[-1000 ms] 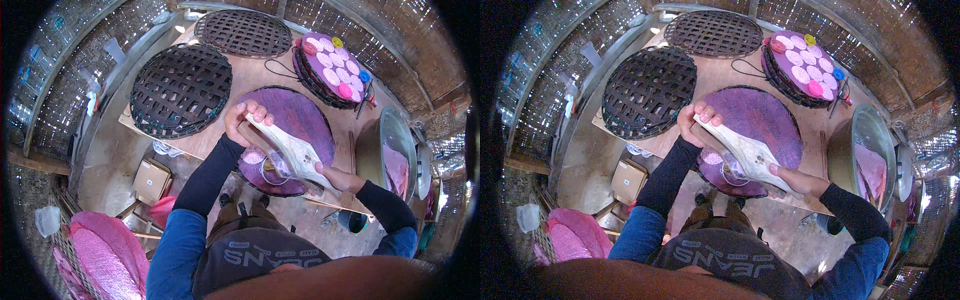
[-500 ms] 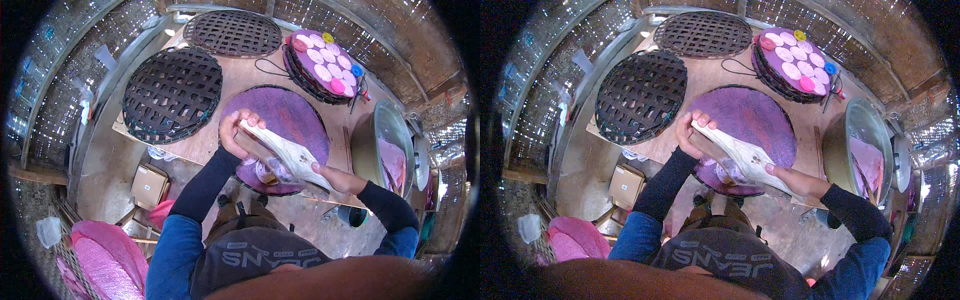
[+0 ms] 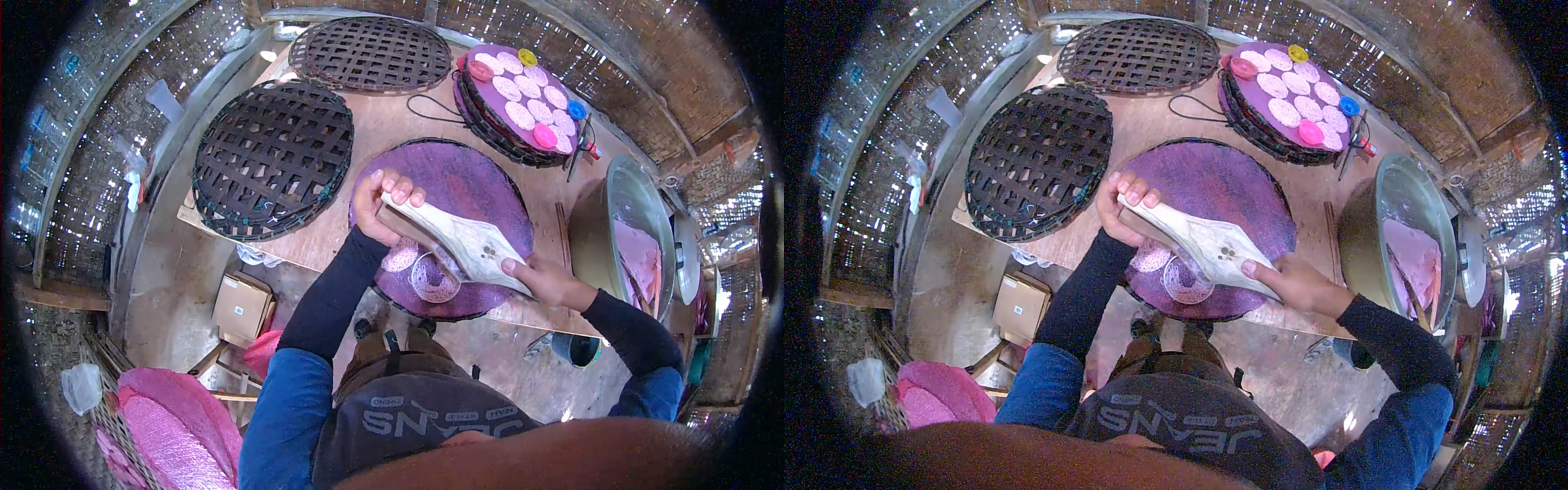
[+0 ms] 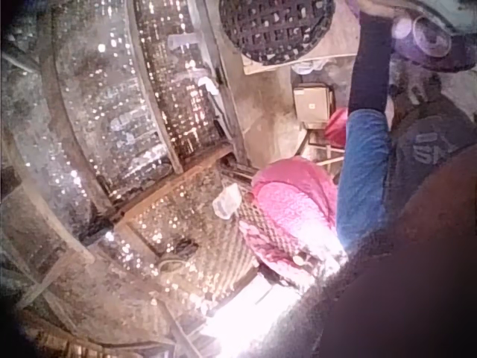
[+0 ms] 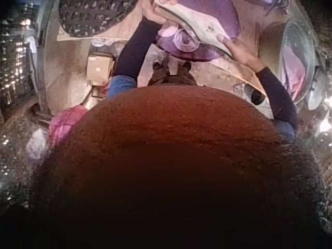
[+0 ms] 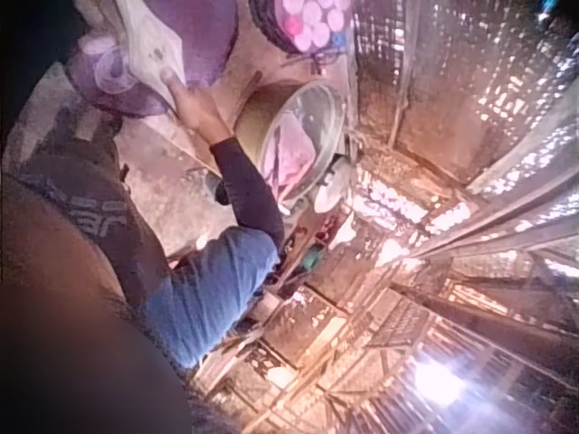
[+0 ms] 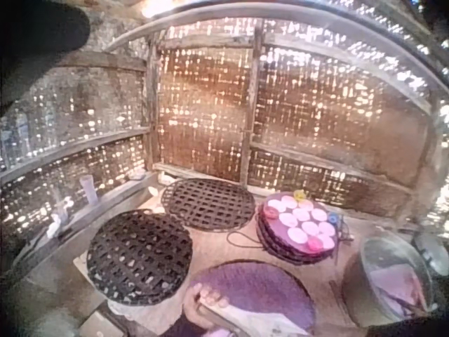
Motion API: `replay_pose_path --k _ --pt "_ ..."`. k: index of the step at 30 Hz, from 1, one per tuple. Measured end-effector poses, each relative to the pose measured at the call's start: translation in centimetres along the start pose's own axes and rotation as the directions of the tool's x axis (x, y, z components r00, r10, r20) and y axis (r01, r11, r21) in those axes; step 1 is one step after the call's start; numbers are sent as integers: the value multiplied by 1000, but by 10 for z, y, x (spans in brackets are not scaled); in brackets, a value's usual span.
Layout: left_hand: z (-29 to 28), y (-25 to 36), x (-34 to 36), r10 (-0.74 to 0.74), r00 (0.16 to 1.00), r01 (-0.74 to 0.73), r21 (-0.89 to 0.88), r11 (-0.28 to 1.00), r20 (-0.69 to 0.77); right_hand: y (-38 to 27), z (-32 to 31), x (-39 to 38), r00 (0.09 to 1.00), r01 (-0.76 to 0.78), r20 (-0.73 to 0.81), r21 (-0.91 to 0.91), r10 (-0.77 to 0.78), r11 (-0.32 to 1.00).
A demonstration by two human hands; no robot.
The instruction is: The person scoops pink batter from a large metal bowl using a wooden paddle and fills a small metal ring mold placed on a purple mat. They smooth the batter, remove the ring, and place the formed cake onto a nearby woven tray. The person repeats this process to create multiple round cakes.
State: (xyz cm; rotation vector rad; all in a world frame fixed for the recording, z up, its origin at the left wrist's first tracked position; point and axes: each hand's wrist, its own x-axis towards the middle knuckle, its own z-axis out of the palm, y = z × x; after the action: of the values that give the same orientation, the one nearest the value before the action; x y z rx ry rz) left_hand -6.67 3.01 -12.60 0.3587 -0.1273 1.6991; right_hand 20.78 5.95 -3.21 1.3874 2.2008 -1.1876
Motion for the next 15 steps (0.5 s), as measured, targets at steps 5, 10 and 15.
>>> replay_pose_path --k 5,10,15 --pt "3 21 -4 26 1000 -25 52 998 -14 -13 17 9 999 20 34 122 -24 992" --pt "0 30 -15 29 996 -24 68 997 -79 -24 18 8 988 -43 155 139 21 989" --pt "12 10 -24 87 976 -83 29 996 -199 -21 13 -3 997 -43 61 49 40 998"
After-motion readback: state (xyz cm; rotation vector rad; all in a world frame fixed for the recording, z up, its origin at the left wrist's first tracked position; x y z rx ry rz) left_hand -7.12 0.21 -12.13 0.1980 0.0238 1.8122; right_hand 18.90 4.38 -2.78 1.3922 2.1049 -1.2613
